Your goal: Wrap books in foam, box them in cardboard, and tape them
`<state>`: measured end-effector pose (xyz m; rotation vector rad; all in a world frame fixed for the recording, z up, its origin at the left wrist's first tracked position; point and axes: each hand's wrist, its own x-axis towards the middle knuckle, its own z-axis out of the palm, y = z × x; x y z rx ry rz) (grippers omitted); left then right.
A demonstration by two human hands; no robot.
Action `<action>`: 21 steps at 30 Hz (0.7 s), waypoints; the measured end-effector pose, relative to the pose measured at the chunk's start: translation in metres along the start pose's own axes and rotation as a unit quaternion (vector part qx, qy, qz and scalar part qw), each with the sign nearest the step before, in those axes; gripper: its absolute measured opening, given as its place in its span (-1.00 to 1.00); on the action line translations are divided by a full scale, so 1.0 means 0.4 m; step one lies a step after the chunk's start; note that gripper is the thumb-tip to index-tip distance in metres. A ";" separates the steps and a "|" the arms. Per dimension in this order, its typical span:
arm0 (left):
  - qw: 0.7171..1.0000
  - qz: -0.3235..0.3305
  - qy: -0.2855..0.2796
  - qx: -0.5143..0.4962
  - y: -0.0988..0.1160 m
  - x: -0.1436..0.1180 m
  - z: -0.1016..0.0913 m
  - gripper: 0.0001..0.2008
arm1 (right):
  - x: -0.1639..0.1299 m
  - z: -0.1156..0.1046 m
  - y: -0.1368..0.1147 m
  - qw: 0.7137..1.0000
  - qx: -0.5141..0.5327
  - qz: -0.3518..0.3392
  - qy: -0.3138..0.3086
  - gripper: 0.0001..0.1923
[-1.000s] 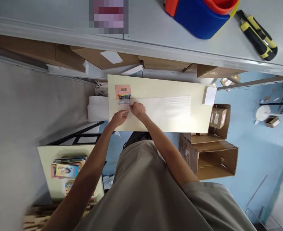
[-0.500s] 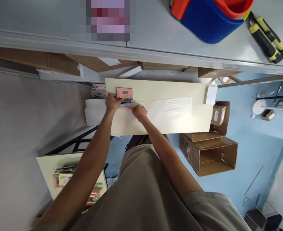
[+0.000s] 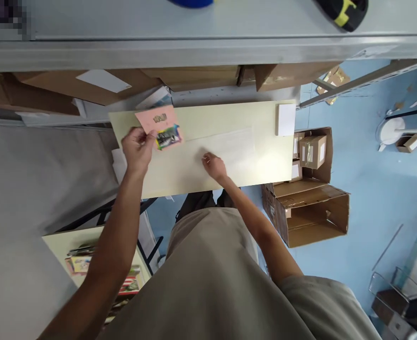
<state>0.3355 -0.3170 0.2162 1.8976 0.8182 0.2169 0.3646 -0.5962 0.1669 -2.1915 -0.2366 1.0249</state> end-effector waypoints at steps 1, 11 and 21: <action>0.997 -0.035 -0.037 -0.059 0.015 -0.047 0.054 -0.51 | -0.009 -0.053 0.055 0.999 0.025 0.001 0.024 -0.75; 0.964 -0.232 -0.096 -0.081 0.004 -0.324 0.536 -0.73 | -0.034 -0.332 0.375 0.989 0.069 0.016 0.127 -0.75; 0.976 -0.208 -0.067 0.017 -0.034 -0.307 0.563 -0.80 | -0.032 -0.346 0.376 0.981 0.018 0.066 0.181 -0.72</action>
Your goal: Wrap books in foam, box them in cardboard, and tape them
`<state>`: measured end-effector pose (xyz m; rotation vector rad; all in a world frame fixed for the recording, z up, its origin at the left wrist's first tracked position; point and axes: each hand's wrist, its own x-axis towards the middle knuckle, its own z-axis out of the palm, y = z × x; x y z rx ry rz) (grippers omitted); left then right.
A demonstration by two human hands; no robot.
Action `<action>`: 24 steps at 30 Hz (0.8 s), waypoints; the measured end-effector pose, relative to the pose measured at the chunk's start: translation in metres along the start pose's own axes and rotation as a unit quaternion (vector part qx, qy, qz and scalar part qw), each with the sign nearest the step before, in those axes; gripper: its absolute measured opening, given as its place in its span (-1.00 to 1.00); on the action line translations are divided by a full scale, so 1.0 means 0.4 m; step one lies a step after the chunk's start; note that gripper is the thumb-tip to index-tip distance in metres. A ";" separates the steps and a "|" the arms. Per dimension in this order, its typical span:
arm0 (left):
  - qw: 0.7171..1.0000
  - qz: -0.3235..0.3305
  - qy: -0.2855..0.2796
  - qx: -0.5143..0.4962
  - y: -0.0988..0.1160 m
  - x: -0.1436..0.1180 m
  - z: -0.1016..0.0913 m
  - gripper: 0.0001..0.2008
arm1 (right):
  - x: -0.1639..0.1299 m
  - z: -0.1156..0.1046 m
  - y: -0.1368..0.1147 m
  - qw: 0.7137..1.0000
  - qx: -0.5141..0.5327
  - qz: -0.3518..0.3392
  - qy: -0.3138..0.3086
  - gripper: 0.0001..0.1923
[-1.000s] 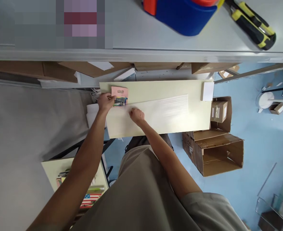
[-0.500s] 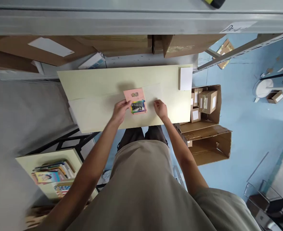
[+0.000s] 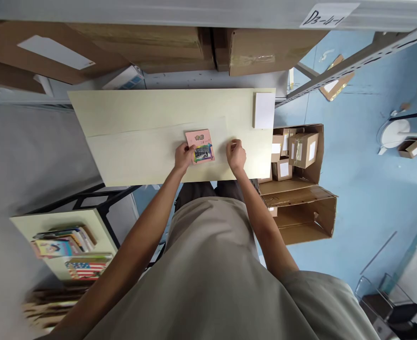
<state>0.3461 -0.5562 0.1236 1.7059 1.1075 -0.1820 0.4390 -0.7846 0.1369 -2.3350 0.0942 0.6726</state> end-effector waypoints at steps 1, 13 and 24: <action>1.000 0.000 0.002 -0.001 -0.003 0.001 0.001 -0.81 | 0.004 -0.008 0.003 1.000 -0.006 0.009 0.004 -0.72; 0.996 0.023 0.001 -0.087 -0.015 -0.006 0.012 -0.80 | 0.024 -0.026 -0.020 0.996 -0.076 0.008 -0.039 -0.73; 0.996 0.024 0.010 -0.080 -0.016 0.000 0.003 -0.86 | 0.024 -0.005 -0.046 0.993 -0.100 -0.048 -0.030 -0.83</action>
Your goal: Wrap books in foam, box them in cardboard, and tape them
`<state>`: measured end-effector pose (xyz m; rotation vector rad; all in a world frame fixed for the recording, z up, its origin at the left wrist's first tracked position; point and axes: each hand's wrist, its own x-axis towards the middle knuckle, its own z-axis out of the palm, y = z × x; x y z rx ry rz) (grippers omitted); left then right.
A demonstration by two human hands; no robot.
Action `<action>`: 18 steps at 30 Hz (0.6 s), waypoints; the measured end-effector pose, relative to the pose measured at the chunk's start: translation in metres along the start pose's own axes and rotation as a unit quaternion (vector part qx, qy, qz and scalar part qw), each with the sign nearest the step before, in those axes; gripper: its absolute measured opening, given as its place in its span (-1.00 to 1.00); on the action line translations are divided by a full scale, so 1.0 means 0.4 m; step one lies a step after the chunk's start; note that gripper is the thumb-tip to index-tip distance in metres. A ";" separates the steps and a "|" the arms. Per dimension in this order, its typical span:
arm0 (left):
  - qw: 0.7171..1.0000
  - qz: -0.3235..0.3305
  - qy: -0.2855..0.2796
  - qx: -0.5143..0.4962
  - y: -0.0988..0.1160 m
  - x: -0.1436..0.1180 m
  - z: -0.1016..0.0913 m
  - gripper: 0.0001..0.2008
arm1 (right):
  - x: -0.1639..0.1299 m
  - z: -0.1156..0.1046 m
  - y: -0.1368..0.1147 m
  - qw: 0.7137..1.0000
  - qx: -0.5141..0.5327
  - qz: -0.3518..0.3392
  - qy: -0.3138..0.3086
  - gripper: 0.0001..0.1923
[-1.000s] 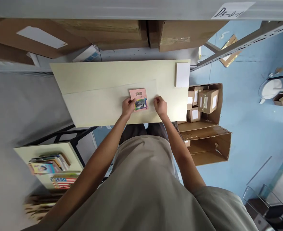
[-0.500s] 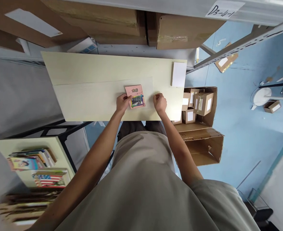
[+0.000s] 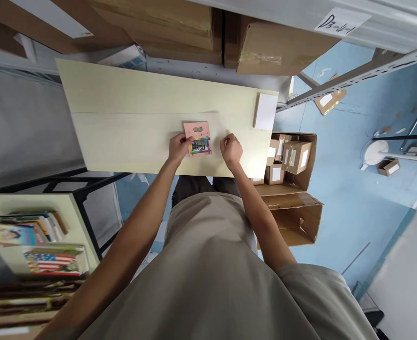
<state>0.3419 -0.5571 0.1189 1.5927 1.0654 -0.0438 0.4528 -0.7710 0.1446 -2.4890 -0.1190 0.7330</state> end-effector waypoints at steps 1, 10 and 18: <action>1.000 0.003 0.000 0.002 -0.001 0.000 0.001 -0.86 | -0.003 -0.006 0.000 1.000 0.009 -0.015 0.004 -0.82; 0.999 0.021 0.030 -0.006 0.003 -0.009 0.010 -0.86 | -0.035 -0.028 -0.019 0.992 0.125 -0.021 -0.016 -0.59; 0.997 0.016 0.066 0.036 0.010 -0.017 -0.030 -0.92 | -0.075 0.068 -0.189 0.987 0.066 -0.125 -0.081 -0.67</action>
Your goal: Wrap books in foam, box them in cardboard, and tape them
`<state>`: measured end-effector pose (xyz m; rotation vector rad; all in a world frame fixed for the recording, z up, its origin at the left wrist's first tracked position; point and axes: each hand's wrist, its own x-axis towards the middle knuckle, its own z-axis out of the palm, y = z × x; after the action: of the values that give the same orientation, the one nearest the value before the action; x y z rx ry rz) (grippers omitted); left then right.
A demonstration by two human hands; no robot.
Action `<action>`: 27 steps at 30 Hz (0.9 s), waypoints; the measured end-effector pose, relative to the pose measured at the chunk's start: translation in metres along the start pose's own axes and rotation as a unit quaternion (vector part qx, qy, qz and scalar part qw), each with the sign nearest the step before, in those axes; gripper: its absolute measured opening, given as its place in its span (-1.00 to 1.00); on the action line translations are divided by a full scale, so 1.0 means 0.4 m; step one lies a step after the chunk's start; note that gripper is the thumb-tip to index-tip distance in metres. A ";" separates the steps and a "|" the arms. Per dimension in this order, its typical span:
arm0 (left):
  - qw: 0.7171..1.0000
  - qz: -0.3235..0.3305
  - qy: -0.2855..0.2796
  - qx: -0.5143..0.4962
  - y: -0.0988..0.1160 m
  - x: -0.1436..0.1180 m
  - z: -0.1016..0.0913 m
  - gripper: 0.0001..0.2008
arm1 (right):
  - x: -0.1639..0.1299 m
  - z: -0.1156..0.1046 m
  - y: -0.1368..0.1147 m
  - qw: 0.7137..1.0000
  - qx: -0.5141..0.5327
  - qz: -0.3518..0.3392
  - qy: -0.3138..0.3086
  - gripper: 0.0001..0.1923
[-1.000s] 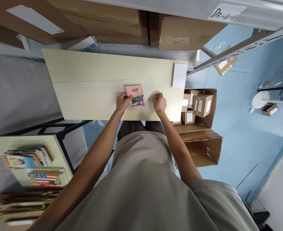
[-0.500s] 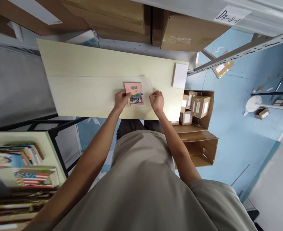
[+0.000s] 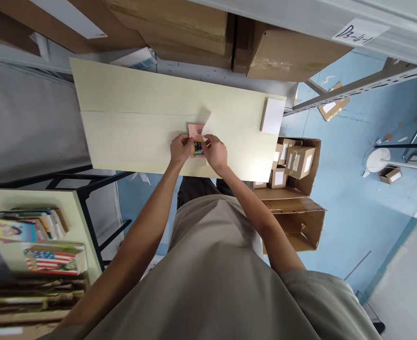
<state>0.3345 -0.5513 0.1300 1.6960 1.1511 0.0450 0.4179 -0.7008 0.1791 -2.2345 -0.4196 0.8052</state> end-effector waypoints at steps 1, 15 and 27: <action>1.000 0.002 0.002 -0.003 0.001 -0.001 -0.006 -0.90 | 0.010 0.020 -0.009 1.000 -0.010 0.003 -0.011 -0.68; 0.999 0.003 0.023 0.043 -0.009 -0.021 0.025 -0.74 | 0.021 0.040 0.014 0.987 -0.076 -0.059 -0.127 -0.39; 0.999 0.010 0.029 -0.016 -0.028 -0.039 0.038 -0.64 | 0.230 -0.159 0.066 0.888 -0.173 -0.316 -0.286 -0.53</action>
<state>0.3267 -0.5732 0.1217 1.6878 1.1698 0.1264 0.5306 -0.7056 0.1562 -1.9070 -1.5882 1.0614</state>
